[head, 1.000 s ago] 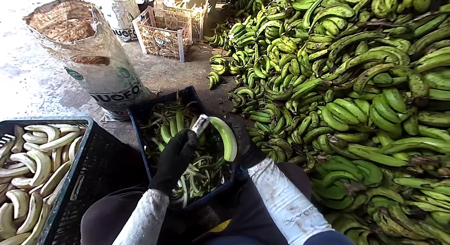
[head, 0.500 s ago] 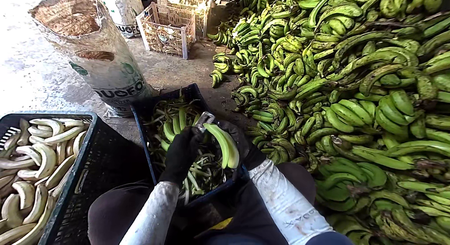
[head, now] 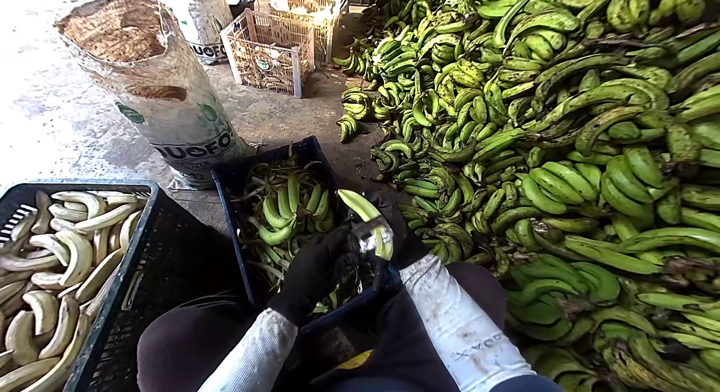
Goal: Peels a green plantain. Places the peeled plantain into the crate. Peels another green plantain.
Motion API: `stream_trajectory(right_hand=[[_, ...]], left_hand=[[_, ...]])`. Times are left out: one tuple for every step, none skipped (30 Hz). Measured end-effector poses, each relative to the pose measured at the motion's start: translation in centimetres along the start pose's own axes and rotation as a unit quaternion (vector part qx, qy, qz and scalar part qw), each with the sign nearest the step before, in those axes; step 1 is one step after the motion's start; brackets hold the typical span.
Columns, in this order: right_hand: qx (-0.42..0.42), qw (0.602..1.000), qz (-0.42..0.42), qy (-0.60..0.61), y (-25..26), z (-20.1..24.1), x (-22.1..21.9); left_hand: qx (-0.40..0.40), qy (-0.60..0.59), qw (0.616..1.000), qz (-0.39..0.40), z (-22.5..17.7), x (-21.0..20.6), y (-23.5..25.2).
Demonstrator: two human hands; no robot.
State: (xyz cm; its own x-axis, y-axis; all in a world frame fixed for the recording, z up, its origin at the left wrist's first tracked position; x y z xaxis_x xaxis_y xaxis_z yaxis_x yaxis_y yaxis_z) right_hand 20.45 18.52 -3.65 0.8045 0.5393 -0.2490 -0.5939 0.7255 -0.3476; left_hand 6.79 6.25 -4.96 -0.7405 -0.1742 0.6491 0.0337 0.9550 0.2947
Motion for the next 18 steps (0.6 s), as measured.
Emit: stream_trajectory(right_hand=[[-0.002,1.000,0.015,-0.015,0.4,-0.2,-0.2],[-0.004,0.999,0.042,-0.002,1.1,-0.6,-0.2],[-0.012,0.997,0.074,0.035,2.0,-1.3,-0.3],[-0.026,0.991,0.109,0.070,2.4,-1.6,-0.6],[-0.038,0.986,0.134,0.094,2.2,-1.4,-1.0],[-0.039,0.986,0.135,0.095,1.9,-1.2,-1.2],[-0.030,0.990,0.117,0.075,1.8,-0.9,-1.1],[-0.012,0.995,0.088,0.041,1.8,-0.7,-1.0],[0.006,0.998,0.055,0.007,1.8,-0.4,-1.1],[0.025,0.999,0.037,-0.021,1.8,-0.2,-1.3],[0.033,0.999,0.019,-0.025,2.1,-0.2,-1.6],[0.042,0.999,0.000,-0.024,2.5,-0.4,-2.1],[0.053,0.998,-0.013,-0.030,2.6,-0.8,-2.7],[0.063,0.997,-0.017,-0.045,2.5,-1.5,-3.0],[0.068,0.995,-0.019,-0.073,2.0,-2.5,-3.2],[0.066,0.991,-0.027,-0.117,1.2,-3.3,-3.8],[0.051,0.988,-0.039,-0.139,0.7,-3.2,-5.1],[0.035,0.986,-0.057,-0.153,0.7,-2.8,-7.0]], left_hand=[[0.020,0.013,1.000,-0.021,0.9,0.4,0.3],[0.055,0.016,0.998,-0.039,1.8,1.2,0.7],[0.099,0.008,0.993,-0.062,2.5,2.4,1.0],[0.151,-0.012,0.985,-0.084,3.0,3.8,1.1],[0.201,-0.037,0.972,-0.113,3.7,5.0,0.9],[0.243,-0.067,0.957,-0.142,4.4,5.8,0.4],[0.271,-0.104,0.941,-0.174,5.0,6.2,-0.1],[0.279,-0.140,0.928,-0.205,5.2,6.5,-0.4],[0.271,-0.171,0.921,-0.222,4.9,6.7,-0.6],[0.251,-0.192,0.922,-0.225,4.1,6.8,-0.6],[0.219,-0.210,0.927,-0.219,3.2,6.5,-0.4],[0.181,-0.212,0.939,-0.204,2.3,6.0,-0.2],[0.154,-0.178,0.958,-0.163,1.3,5.5,0.0],[0.155,-0.102,0.978,-0.097,0.3,5.3,0.2],[0.165,-0.018,0.986,-0.027,-0.6,5.3,0.3],[0.174,0.046,0.983,0.023,-1.0,5.5,0.4],[0.181,0.072,0.980,0.047,-1.0,6.3,0.2],[0.186,0.083,0.978,0.050,-0.8,7.5,-0.1]])
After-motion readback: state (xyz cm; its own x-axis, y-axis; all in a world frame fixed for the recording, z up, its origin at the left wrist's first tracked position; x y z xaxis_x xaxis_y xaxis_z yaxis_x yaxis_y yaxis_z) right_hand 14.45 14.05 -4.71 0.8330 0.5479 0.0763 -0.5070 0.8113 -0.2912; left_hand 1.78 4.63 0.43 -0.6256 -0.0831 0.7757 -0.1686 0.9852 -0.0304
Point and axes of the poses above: each hand's wrist, its own y-axis towards the middle knuckle, its own x-axis out of the back of the hand, z = x × y, the point moved 4 cm from there along y, towards the middle knuckle, and after that the axes turned 11 degrees about -x, right-handed, at the moved point
